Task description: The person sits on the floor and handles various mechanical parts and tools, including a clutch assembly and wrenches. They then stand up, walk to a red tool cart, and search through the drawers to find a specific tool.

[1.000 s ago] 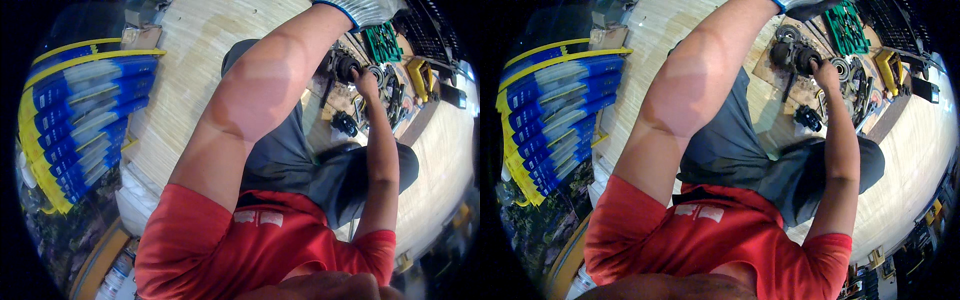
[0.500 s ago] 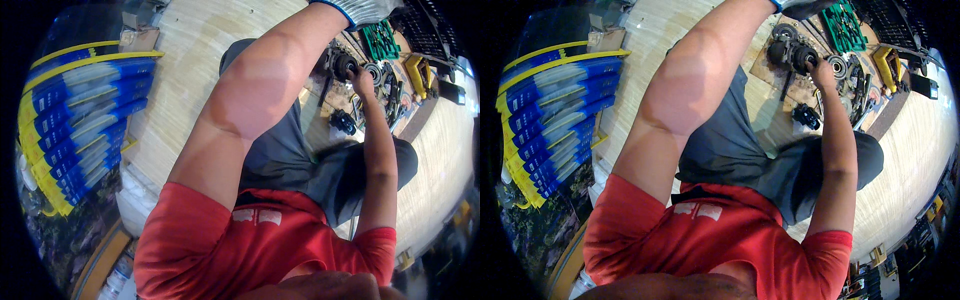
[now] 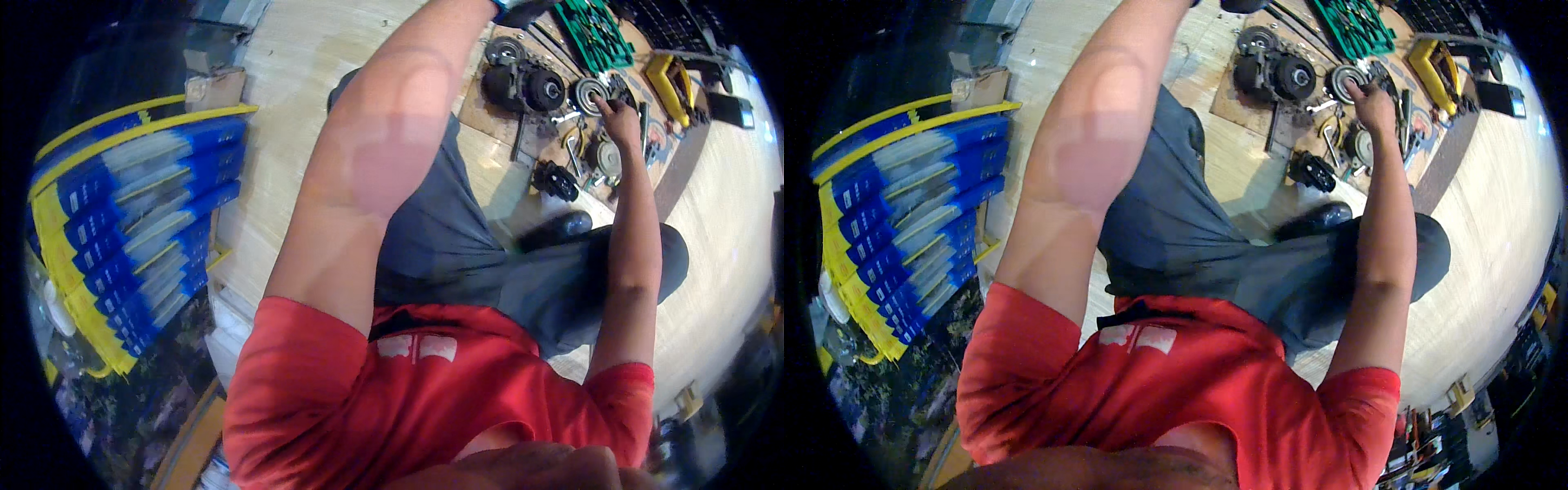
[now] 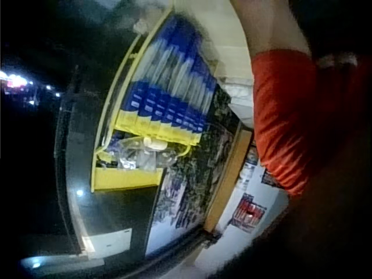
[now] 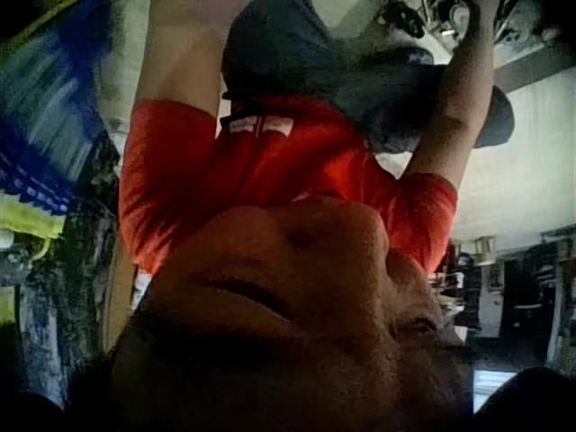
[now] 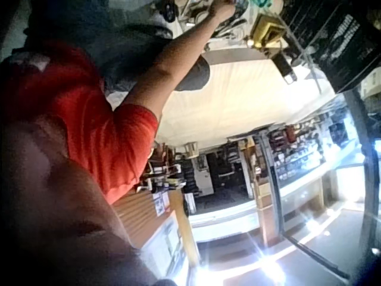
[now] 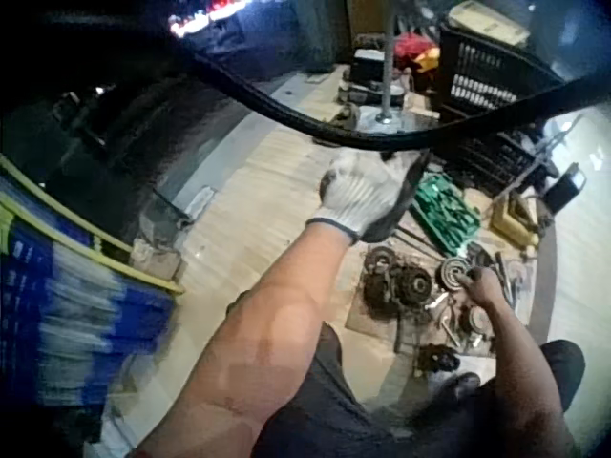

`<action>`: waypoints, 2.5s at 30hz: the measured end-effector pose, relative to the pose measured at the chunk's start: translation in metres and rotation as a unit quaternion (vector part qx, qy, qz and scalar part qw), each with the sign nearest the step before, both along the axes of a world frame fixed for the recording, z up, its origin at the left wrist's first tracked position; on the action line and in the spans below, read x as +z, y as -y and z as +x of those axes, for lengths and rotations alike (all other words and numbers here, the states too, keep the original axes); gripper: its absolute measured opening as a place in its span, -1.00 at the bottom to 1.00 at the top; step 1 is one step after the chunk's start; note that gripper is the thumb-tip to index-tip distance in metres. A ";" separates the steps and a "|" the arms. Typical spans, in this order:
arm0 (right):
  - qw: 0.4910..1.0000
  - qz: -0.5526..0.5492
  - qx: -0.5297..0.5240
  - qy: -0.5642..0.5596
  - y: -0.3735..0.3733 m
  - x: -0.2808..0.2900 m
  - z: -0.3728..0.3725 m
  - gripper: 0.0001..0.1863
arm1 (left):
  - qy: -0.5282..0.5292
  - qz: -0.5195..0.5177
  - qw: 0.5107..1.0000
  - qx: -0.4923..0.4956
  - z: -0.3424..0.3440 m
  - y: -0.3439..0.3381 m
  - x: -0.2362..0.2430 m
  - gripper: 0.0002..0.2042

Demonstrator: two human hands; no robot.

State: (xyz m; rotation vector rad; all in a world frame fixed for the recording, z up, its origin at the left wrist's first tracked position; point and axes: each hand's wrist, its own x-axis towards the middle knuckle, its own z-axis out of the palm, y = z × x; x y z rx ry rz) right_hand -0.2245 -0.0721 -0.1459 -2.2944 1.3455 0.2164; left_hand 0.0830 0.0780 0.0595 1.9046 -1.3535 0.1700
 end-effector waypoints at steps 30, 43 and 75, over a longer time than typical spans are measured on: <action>0.570 0.546 -0.052 0.612 -0.018 0.089 -0.126 -0.28 | 0.106 0.030 0.988 -0.109 -0.027 0.034 -0.036 -0.66; 0.882 0.210 -0.098 0.410 -0.088 0.173 -0.048 -0.43 | -0.732 -0.068 0.633 -0.242 -0.056 0.036 -0.027 -0.82; 0.719 0.368 -0.211 0.550 -0.092 0.185 -0.042 -0.53 | -0.810 -0.077 0.546 -0.197 -0.095 0.026 0.006 -0.74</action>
